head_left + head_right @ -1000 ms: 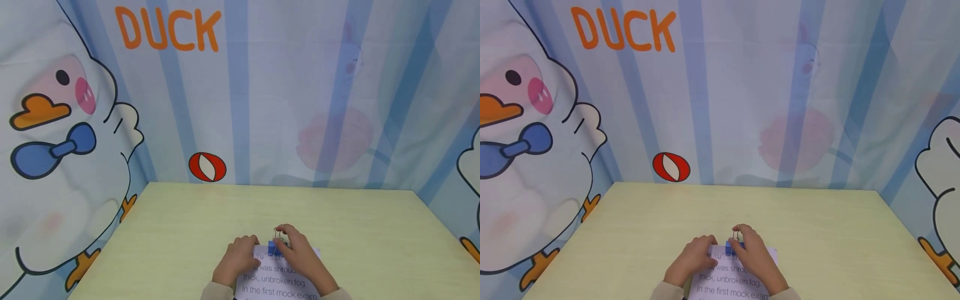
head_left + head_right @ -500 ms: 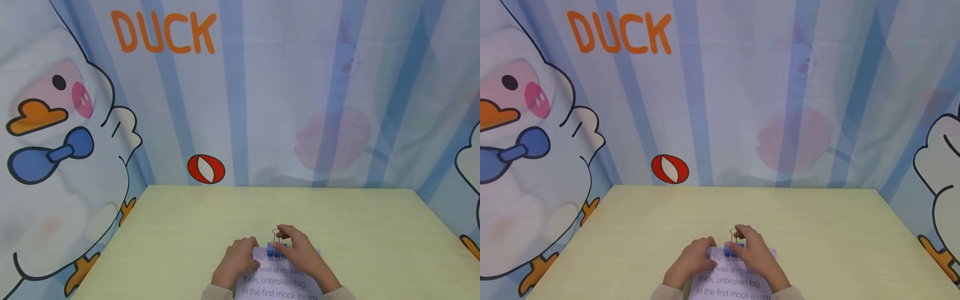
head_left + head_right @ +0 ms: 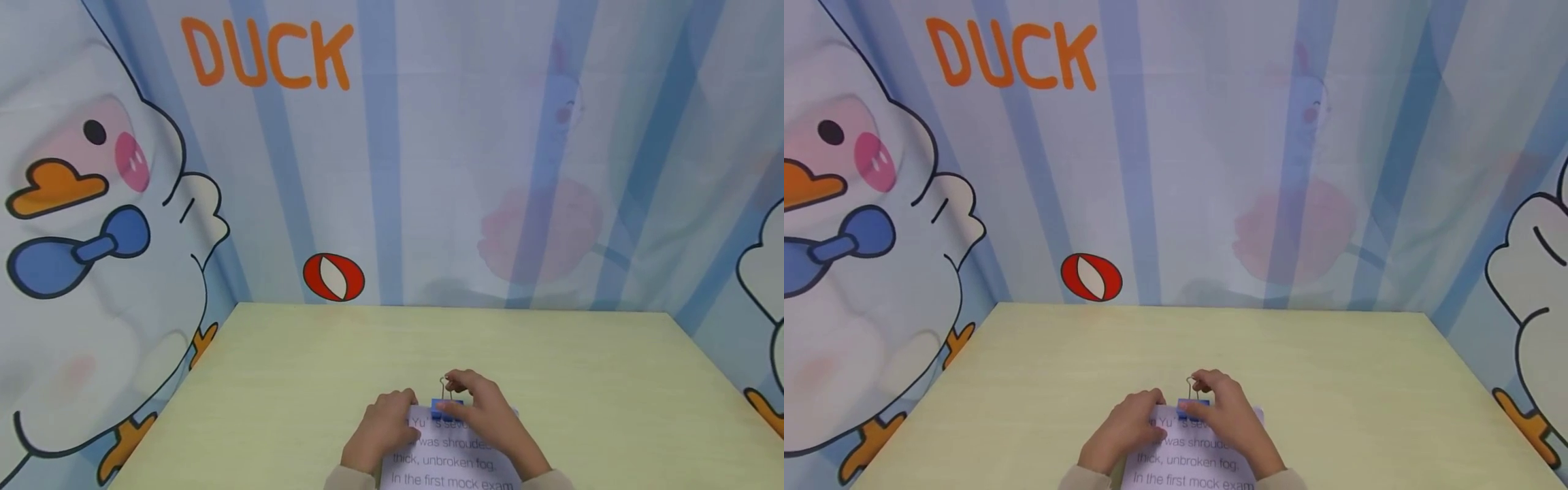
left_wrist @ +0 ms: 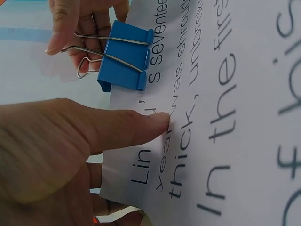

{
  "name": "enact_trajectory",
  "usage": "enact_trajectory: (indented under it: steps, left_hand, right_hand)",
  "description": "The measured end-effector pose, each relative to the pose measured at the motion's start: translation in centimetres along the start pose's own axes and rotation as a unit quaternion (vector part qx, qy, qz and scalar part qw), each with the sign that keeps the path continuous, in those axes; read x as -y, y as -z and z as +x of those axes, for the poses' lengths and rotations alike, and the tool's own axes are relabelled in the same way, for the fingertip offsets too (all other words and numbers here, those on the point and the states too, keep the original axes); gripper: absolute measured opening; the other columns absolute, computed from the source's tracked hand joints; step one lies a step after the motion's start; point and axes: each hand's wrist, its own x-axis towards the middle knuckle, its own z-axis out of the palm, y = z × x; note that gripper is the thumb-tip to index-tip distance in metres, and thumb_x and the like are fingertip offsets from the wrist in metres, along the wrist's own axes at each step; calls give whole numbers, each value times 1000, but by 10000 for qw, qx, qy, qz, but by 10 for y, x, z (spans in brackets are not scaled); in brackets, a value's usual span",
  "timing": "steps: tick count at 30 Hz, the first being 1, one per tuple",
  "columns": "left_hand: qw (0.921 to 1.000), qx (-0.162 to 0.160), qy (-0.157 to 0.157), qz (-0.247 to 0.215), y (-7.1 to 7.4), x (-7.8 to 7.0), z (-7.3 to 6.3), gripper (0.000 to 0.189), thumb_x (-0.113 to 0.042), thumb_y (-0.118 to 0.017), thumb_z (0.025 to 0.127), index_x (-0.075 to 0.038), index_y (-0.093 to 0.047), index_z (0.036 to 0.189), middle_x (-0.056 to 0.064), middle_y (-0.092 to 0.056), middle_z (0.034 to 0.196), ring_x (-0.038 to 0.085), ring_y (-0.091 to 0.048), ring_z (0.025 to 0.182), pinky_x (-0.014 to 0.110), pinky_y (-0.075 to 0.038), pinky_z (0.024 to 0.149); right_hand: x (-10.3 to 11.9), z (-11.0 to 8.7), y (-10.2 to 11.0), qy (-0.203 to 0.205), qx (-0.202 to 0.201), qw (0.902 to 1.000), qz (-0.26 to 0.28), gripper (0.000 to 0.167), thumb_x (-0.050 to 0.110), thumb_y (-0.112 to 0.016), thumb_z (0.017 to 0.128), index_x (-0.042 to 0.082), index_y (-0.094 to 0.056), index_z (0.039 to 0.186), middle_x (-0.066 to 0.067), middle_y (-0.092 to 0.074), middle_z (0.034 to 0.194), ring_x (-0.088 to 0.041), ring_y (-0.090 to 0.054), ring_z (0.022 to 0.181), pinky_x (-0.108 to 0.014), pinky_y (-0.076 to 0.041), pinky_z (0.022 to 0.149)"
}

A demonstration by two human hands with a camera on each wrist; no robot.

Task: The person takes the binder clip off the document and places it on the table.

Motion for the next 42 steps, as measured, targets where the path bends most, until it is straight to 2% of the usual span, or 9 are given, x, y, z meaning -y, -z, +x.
enact_trajectory:
  steps: [8,16,20,31,37,42]
  left_hand:
    - [10000,10,-79,40,0,-1,1,32,-10,-85,77,-9,-65,102,-1,-58,84,18,-55,74,40,-50,71]
    - [9998,-28,-127,167,0,-2,3,32,-10,-85,76,-9,-65,102,-2,-58,82,17,-54,73,39,-50,70]
    - [9997,-54,-141,199,0,-2,3,32,-11,-85,76,-9,-65,101,-2,-58,81,17,-54,72,39,-50,70]
    - [9998,56,15,181,1,-2,-1,32,-11,-85,77,-9,-66,102,-1,-60,83,18,-55,74,40,-50,72]
    - [9999,69,81,125,1,-2,-1,32,-9,-85,77,-9,-66,103,0,-59,83,19,-54,76,41,-49,73]
    - [9998,95,135,81,2,-3,-1,33,-9,-85,77,-8,-66,104,0,-59,84,20,-54,77,43,-49,74]
  right_hand:
    - [-3,2,-4,128,-31,9998,-177,37,19,-77,90,-2,-67,119,-4,-69,104,-25,-65,99,-52,-50,90]
    - [-1,2,-8,156,-419,9988,-219,32,17,-77,89,0,-69,115,-3,-68,102,-26,-68,100,-49,-52,92]
    - [1,3,-6,118,-411,9988,-257,30,15,-77,89,1,-69,114,-2,-68,102,-24,-67,100,-47,-52,93]
    - [8,3,-4,115,-325,9993,-140,33,16,-76,90,0,-68,117,0,-66,102,-24,-66,102,-46,-51,96]
    - [9,4,-5,156,-463,9986,-178,29,12,-76,90,2,-69,116,-2,-65,102,-22,-65,101,-46,-50,98]
    - [11,4,-4,169,-583,9981,-110,28,9,-77,89,3,-69,116,1,-65,100,-20,-65,99,-46,-50,99]
